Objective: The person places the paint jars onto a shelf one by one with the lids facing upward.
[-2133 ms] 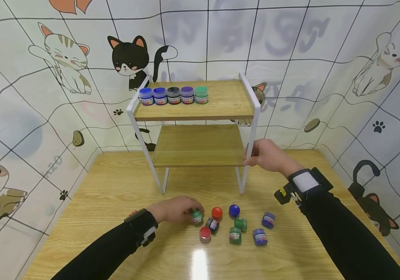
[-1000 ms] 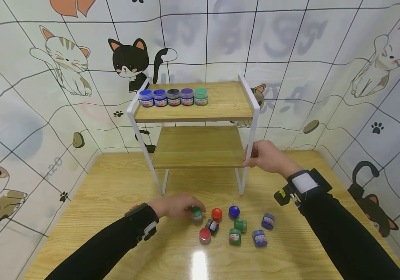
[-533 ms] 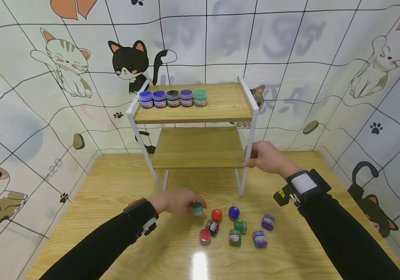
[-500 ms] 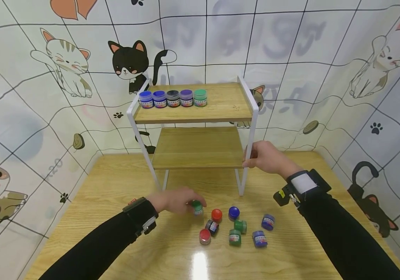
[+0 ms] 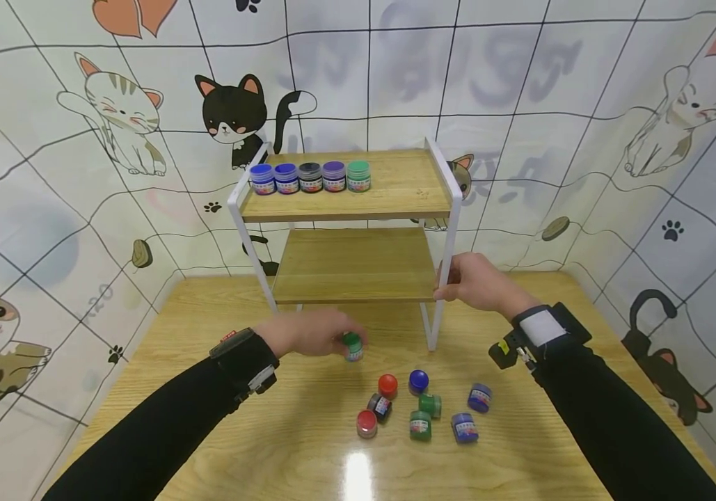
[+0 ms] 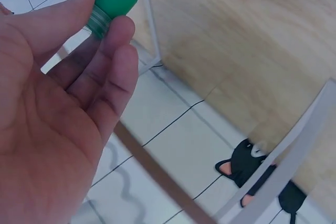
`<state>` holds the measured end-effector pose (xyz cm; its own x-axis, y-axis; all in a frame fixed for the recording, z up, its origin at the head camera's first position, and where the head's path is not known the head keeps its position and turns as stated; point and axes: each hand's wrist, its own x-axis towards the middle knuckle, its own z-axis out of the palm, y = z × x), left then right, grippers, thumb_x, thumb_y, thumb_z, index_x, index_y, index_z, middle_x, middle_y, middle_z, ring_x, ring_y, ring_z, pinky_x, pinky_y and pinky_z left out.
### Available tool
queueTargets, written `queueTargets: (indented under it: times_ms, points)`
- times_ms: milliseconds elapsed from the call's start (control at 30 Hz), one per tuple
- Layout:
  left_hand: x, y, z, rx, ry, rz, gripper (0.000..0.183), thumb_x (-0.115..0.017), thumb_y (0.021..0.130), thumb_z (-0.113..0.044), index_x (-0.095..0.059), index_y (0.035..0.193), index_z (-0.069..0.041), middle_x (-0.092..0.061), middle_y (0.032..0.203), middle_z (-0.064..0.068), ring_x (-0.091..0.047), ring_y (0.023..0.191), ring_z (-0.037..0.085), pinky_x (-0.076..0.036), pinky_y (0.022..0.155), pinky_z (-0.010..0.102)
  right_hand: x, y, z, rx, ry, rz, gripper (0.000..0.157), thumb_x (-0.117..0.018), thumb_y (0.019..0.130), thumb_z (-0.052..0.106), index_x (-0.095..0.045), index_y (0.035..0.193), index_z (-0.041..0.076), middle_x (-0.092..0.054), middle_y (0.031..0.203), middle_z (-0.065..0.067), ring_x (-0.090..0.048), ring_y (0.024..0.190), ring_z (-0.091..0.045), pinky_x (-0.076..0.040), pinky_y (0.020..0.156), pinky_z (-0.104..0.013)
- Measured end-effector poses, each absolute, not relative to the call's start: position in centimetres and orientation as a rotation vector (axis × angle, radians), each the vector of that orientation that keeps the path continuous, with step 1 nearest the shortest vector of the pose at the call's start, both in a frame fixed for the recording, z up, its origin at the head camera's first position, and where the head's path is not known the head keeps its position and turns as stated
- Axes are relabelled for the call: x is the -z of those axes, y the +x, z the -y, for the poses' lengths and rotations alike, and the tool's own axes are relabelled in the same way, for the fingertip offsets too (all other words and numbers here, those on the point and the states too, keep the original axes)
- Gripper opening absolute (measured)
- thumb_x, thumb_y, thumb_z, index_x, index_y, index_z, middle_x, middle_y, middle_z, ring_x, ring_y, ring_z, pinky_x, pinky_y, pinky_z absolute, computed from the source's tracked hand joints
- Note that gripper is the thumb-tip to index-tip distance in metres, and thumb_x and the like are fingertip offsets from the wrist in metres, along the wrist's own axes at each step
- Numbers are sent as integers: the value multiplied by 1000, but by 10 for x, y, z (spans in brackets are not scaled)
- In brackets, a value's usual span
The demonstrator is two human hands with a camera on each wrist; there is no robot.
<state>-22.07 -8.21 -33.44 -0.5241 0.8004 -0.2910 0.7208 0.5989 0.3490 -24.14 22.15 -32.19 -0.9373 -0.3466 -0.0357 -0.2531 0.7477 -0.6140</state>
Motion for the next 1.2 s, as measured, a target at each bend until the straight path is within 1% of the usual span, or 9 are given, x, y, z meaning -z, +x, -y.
queueTargets:
  times_ms: [167,467,700,833,1000,1200]
  points:
    - [314,-221,75,-178,1233,-2425,26,-64,94,-13,-65,119,-19,-67,112,-5,-61,106,10,-50,97,29,322,-242,-221,944,-486,-2800,12,-72,88,13,-69,93,3,-72,86,-7,-65,80,-18,-55,75,-35]
    - [277,-226,63,-181,1298,-2424,29,-62,95,-9,-64,123,-17,-66,117,-1,-59,106,12,-49,100,30,323,-243,-222,944,-500,-2799,12,-72,88,13,-68,93,3,-72,86,-7,-65,80,-18,-54,75,-35]
    - [258,-226,55,-165,1338,-2431,31,-60,96,-8,-63,126,-17,-65,121,2,-60,109,14,-50,101,32,321,-242,-221,940,-497,-2798,10,-72,88,12,-68,93,4,-72,86,-7,-65,80,-18,-55,75,-36]
    - [245,-225,49,-146,1328,-2437,33,-59,97,-11,-62,129,-17,-65,122,2,-60,109,14,-49,101,32,322,-242,-221,934,-497,-2800,10,-71,88,12,-69,92,4,-72,86,-7,-65,80,-18,-54,74,-35]
    - [228,-223,43,-114,1311,-2469,33,-60,97,-15,-61,130,-19,-65,121,0,-59,107,13,-49,101,31,322,-243,-222,938,-505,-2796,10,-71,88,12,-69,92,4,-72,85,-7,-66,80,-18,-54,74,-35]
    - [205,-219,38,-96,1362,-2503,33,-60,97,-16,-61,130,-20,-64,123,-1,-58,108,13,-48,102,30,322,-243,-222,936,-512,-2800,8,-71,88,11,-69,91,4,-73,84,-7,-66,79,-18,-54,73,-34]
